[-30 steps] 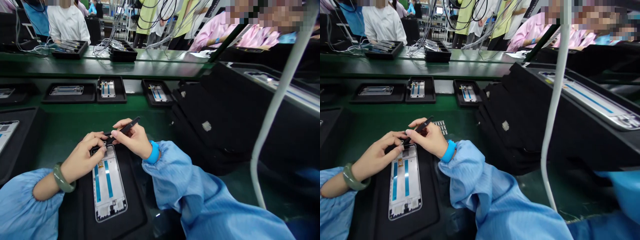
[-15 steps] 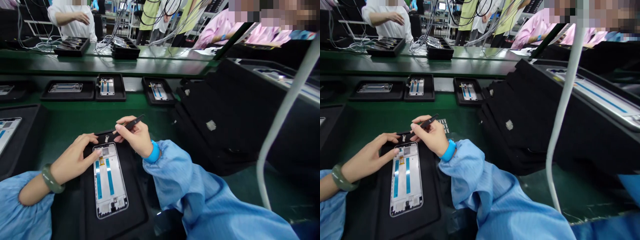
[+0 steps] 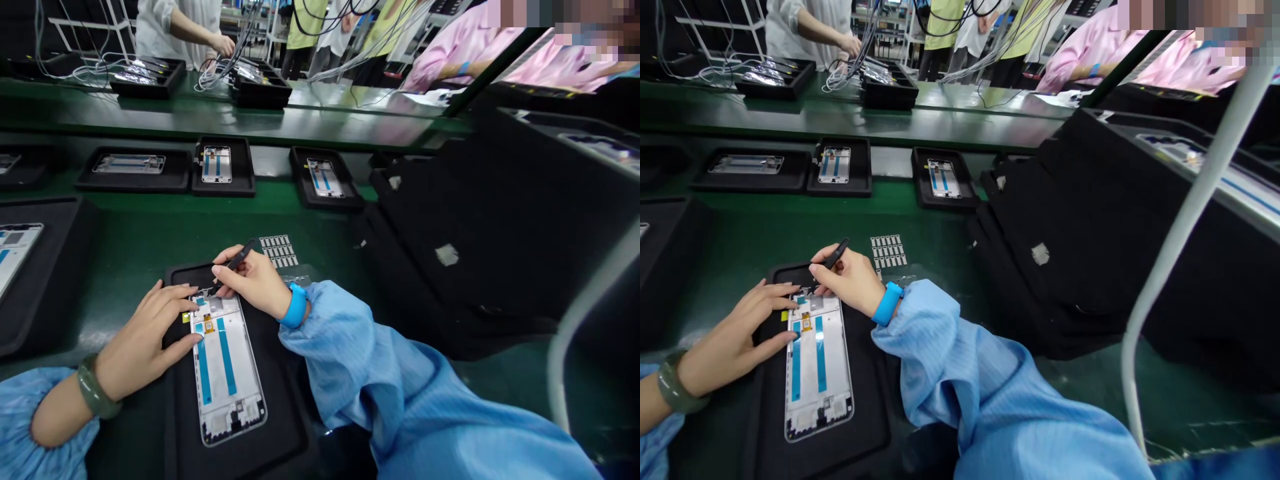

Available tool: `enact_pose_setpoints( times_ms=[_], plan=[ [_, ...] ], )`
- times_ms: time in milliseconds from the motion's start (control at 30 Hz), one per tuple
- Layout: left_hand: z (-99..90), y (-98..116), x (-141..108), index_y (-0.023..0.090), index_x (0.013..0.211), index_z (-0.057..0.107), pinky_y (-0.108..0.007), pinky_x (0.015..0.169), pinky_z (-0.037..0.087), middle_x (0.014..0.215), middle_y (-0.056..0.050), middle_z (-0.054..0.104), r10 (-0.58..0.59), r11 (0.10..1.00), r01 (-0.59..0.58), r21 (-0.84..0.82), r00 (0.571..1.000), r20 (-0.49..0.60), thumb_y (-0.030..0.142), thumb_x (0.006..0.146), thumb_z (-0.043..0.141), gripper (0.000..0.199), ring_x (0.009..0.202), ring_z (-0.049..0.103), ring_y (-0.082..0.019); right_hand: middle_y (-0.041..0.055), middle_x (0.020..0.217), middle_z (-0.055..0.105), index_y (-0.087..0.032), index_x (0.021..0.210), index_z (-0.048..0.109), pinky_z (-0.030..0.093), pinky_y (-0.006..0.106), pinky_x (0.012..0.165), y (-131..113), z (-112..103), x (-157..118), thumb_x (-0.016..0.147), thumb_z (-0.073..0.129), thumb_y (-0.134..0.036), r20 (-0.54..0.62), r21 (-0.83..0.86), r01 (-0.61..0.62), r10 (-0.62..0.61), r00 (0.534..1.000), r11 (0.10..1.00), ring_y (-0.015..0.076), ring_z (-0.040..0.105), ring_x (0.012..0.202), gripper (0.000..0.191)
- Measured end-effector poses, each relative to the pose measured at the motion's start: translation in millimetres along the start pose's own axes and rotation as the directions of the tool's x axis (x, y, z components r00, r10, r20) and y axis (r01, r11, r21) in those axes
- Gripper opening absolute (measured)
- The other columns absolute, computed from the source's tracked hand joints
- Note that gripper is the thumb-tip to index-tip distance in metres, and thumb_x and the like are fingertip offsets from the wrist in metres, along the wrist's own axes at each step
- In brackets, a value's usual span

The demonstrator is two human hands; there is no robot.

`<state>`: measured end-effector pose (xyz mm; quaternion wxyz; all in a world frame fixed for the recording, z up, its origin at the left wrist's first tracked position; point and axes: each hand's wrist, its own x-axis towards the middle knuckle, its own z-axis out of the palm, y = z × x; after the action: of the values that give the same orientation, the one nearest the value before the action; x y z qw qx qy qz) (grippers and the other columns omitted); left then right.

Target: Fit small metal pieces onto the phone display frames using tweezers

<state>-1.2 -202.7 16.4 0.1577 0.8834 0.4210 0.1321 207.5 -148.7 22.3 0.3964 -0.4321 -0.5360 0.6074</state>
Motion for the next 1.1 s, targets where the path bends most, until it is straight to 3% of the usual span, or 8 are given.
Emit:
enact_pose_setpoints(
  times_ms=[900,1100],
  plan=[
    [0.1,-1.0,-0.3,0.025,0.114,0.047,-0.054,0.107,0.022,0.129,-0.007,0.049,0.003,1.0,-0.003,-0.008,1.0,-0.007,0.038,0.082,0.051,0.035,0.123,0.041,-0.024,-0.0031,0.061,0.058,-0.017,0.094,0.055,0.054,0.022,0.052,2.9,-0.9,0.6,0.077,0.061,-0.034,0.056,-0.112,0.059,-0.053,0.997,0.992,0.0125,0.066,0.056,0.025],
    [-0.2,-1.2,0.3,0.026,0.124,0.043,-0.052,0.108,0.021,0.129,-0.007,0.047,0.038,0.997,-0.038,0.068,0.999,-0.01,0.035,0.084,0.049,0.041,0.123,0.04,-0.023,-0.0024,0.065,0.059,-0.018,0.094,0.054,0.054,0.024,0.055,4.4,-0.7,0.8,0.078,0.059,-0.033,0.06,-0.162,0.088,-0.079,0.995,0.983,0.0126,0.066,0.057,0.023]
  ],
)
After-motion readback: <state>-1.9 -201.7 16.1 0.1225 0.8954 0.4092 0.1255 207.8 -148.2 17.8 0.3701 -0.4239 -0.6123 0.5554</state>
